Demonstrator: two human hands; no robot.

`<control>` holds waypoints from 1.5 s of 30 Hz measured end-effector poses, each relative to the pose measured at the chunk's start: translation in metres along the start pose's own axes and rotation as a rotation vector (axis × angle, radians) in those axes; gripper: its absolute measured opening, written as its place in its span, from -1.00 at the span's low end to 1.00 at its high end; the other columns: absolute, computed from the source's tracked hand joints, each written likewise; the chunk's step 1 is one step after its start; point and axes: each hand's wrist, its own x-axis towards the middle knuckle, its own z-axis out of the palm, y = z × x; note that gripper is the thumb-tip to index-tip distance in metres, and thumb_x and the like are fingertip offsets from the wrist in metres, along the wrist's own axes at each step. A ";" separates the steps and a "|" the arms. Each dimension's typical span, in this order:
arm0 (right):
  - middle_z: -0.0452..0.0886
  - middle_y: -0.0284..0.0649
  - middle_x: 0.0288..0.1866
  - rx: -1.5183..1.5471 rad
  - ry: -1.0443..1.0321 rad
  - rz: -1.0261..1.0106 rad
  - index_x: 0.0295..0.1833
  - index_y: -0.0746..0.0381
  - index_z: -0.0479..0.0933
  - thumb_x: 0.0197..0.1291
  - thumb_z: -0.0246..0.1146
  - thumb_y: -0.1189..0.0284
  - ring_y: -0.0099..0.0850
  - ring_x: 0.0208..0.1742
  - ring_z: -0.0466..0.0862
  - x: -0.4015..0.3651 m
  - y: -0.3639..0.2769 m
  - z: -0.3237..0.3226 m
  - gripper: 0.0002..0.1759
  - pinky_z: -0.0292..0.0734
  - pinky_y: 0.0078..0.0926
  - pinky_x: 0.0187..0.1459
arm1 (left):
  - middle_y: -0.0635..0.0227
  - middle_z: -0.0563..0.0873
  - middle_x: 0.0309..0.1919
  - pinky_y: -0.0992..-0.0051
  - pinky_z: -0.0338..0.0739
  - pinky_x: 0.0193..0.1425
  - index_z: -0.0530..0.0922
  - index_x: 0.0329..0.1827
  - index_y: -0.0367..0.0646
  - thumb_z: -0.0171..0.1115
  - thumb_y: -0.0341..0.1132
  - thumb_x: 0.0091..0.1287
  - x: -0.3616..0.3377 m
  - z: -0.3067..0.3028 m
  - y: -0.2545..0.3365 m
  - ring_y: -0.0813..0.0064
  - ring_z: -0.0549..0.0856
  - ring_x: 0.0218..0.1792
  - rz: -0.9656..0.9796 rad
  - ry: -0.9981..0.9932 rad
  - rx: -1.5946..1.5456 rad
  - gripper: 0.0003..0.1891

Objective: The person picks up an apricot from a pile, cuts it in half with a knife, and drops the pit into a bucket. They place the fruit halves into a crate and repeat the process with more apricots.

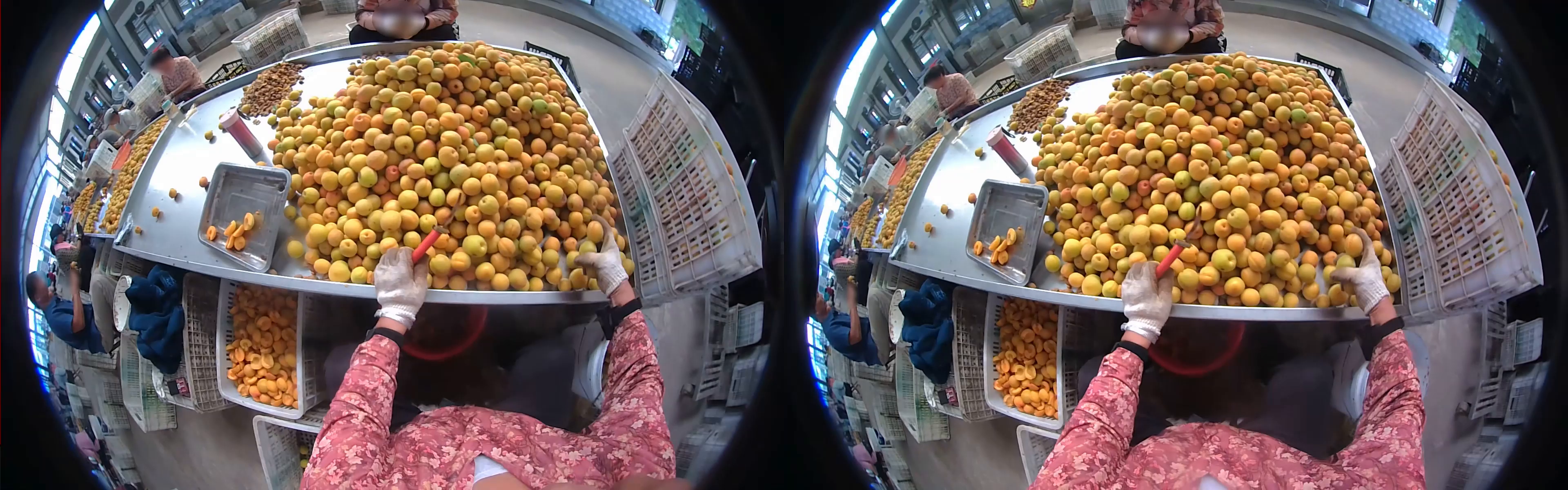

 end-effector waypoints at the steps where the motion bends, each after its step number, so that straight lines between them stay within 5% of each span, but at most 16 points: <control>1: 0.60 -0.19 0.07 0.149 -0.014 0.034 0.52 0.11 0.23 -0.19 0.42 0.73 -0.38 -0.03 0.67 -0.013 -0.014 0.006 0.05 0.67 -0.48 -0.08 | 0.12 0.57 -0.40 0.03 0.49 -0.22 0.51 -0.30 -0.15 0.36 -0.28 0.21 0.002 -0.002 0.003 -0.02 0.61 -0.33 -0.020 -0.011 0.007 -0.81; 5: 0.64 -0.13 0.04 0.343 -0.122 -0.021 0.55 0.04 0.18 0.02 0.31 0.64 -0.39 -0.14 0.69 -0.041 -0.026 0.042 -0.07 0.64 -0.53 -0.33 | 0.02 0.61 -0.35 -0.03 0.44 -0.25 0.52 -0.30 -0.16 0.29 -0.24 0.24 -0.004 0.012 -0.013 -0.07 0.61 -0.31 -0.136 -0.049 -0.137 -0.81; 10: 0.60 -0.13 0.09 0.377 -0.358 0.033 0.58 0.05 0.14 0.06 0.31 0.58 -0.38 -0.08 0.67 -0.087 -0.036 0.105 -0.07 0.61 -0.62 -0.33 | -0.05 0.68 -0.22 0.12 0.54 -0.09 0.56 -0.22 -0.24 0.24 -0.19 0.39 -0.050 -0.079 0.046 -0.12 0.67 -0.14 -0.465 -0.024 -0.487 -0.75; 13: 0.59 -0.16 0.12 0.320 -0.470 0.092 0.58 0.03 0.16 0.13 0.30 0.55 -0.41 -0.03 0.65 -0.093 -0.024 0.128 -0.12 0.62 -0.60 -0.25 | 0.46 0.55 -0.39 0.50 0.52 -0.18 0.55 -0.17 -0.17 0.26 -0.28 0.43 -0.110 -0.135 0.106 0.67 0.51 -0.29 -0.681 -0.123 -1.160 -0.85; 16: 0.60 -0.19 0.13 0.311 -0.623 0.127 0.57 0.03 0.19 0.19 0.28 0.53 -0.43 0.00 0.64 -0.120 -0.019 0.185 -0.19 0.62 -0.59 -0.18 | 0.34 0.60 -0.39 0.41 0.53 -0.14 0.56 -0.16 -0.20 0.27 -0.21 0.43 -0.146 -0.186 0.159 0.55 0.59 -0.30 -0.659 -0.243 -1.205 -0.79; 18: 0.62 -0.08 0.06 0.294 -0.651 0.213 0.49 0.06 0.22 0.05 0.32 0.59 -0.33 -0.10 0.70 -0.157 -0.032 0.235 -0.16 0.65 -0.56 -0.32 | 0.18 0.60 -0.36 0.24 0.50 -0.12 0.55 -0.18 -0.23 0.27 -0.15 0.41 -0.156 -0.205 0.164 0.22 0.64 -0.27 -0.337 -0.153 -1.122 -0.72; 20: 0.63 -0.07 0.03 0.211 -0.833 0.316 0.49 0.03 0.21 -0.04 0.34 0.65 -0.30 -0.04 0.70 -0.199 -0.034 0.283 -0.09 0.72 -0.43 -0.18 | 0.12 0.59 -0.34 0.17 0.47 -0.15 0.53 -0.21 -0.26 0.27 -0.17 0.39 -0.156 -0.220 0.167 0.03 0.63 -0.26 -0.178 -0.067 -1.074 -0.72; 22: 0.51 -0.11 0.19 0.268 -1.040 0.306 0.52 0.04 0.19 -0.04 0.41 0.62 -0.26 0.05 0.68 -0.258 -0.038 0.327 -0.04 0.68 -0.23 0.09 | 0.10 0.59 -0.33 0.18 0.47 -0.15 0.53 -0.21 -0.27 0.27 -0.17 0.39 -0.157 -0.226 0.170 0.04 0.63 -0.26 -0.167 -0.032 -1.072 -0.71; 27: 0.54 -0.16 0.21 0.080 -1.430 0.400 0.50 0.18 0.30 0.17 0.38 0.54 -0.42 0.02 0.67 -0.314 -0.049 0.356 -0.24 0.61 -0.52 -0.08 | 0.07 0.58 -0.32 0.22 0.48 -0.13 0.53 -0.22 -0.31 0.27 -0.23 0.36 -0.158 -0.237 0.167 0.08 0.63 -0.24 -0.202 -0.067 -1.006 -0.74; 33: 0.67 -0.19 -0.04 0.083 -0.943 0.384 0.21 0.28 0.51 0.31 0.30 0.49 -0.34 -0.05 0.75 -0.228 -0.035 0.301 -0.63 0.71 -0.37 -0.11 | 0.03 0.64 -0.26 0.21 0.52 -0.09 0.56 -0.17 -0.28 0.25 -0.24 0.39 -0.162 -0.235 0.162 0.04 0.67 -0.19 -0.286 -0.091 -1.125 -0.77; 35: 0.68 -0.18 -0.06 0.070 -0.798 0.367 0.19 0.28 0.51 0.33 0.29 0.47 -0.34 -0.12 0.75 -0.202 -0.047 0.261 -0.65 0.72 -0.36 -0.14 | 0.09 0.68 -0.26 0.26 0.56 -0.12 0.60 -0.14 -0.24 0.32 -0.27 0.38 -0.160 -0.218 0.157 0.16 0.71 -0.21 -0.274 -0.061 -0.962 -0.80; 37: 0.68 -0.19 -0.10 0.108 -0.785 0.082 0.17 0.29 0.52 0.31 0.32 0.44 -0.38 -0.18 0.74 -0.177 -0.031 0.212 -0.65 0.70 -0.42 -0.17 | 0.21 0.71 -0.24 0.36 0.61 -0.13 0.63 -0.13 -0.19 0.43 -0.32 0.32 -0.157 -0.203 0.150 0.34 0.74 -0.22 -0.233 0.093 -0.972 -0.81; 39: 0.67 -0.22 -0.16 0.033 -0.469 0.225 0.14 0.31 0.53 0.28 0.35 0.41 -0.43 -0.23 0.72 -0.175 -0.049 0.169 -0.64 0.66 -0.50 -0.21 | 0.34 0.71 -0.24 0.48 0.64 -0.08 0.63 -0.11 -0.18 0.43 -0.40 0.33 -0.146 -0.203 0.131 0.52 0.72 -0.21 -0.272 -0.051 -0.824 -0.84; 41: 0.68 -0.24 -0.19 -0.162 -0.359 0.197 0.11 0.33 0.54 0.28 0.35 0.37 -0.48 -0.24 0.71 -0.163 -0.034 0.121 -0.63 0.63 -0.56 -0.23 | 0.45 0.69 -0.23 0.52 0.58 -0.11 0.60 -0.08 -0.21 0.32 -0.42 0.43 -0.135 -0.177 0.103 0.63 0.64 -0.20 -0.385 -0.082 -1.133 -0.90; 42: 0.69 -0.22 -0.19 -0.199 -0.290 0.144 0.09 0.34 0.55 0.27 0.36 0.34 -0.47 -0.22 0.71 -0.159 -0.022 0.096 -0.63 0.63 -0.53 -0.20 | 0.32 0.68 -0.37 0.45 0.58 -0.25 0.60 -0.16 -0.21 0.32 -0.37 0.41 -0.114 -0.178 0.092 0.53 0.68 -0.33 -0.296 -0.112 -0.877 -0.89; 45: 0.72 -0.15 -0.16 -0.353 -0.156 -0.010 0.05 0.32 0.58 0.21 0.40 0.29 -0.39 -0.15 0.73 -0.146 0.025 0.038 -0.60 0.64 -0.42 -0.07 | 0.12 0.69 -0.19 0.27 0.58 -0.10 0.62 -0.14 -0.24 0.34 -0.34 0.30 -0.076 -0.152 0.052 0.12 0.69 -0.22 -0.208 -0.154 -0.565 -0.83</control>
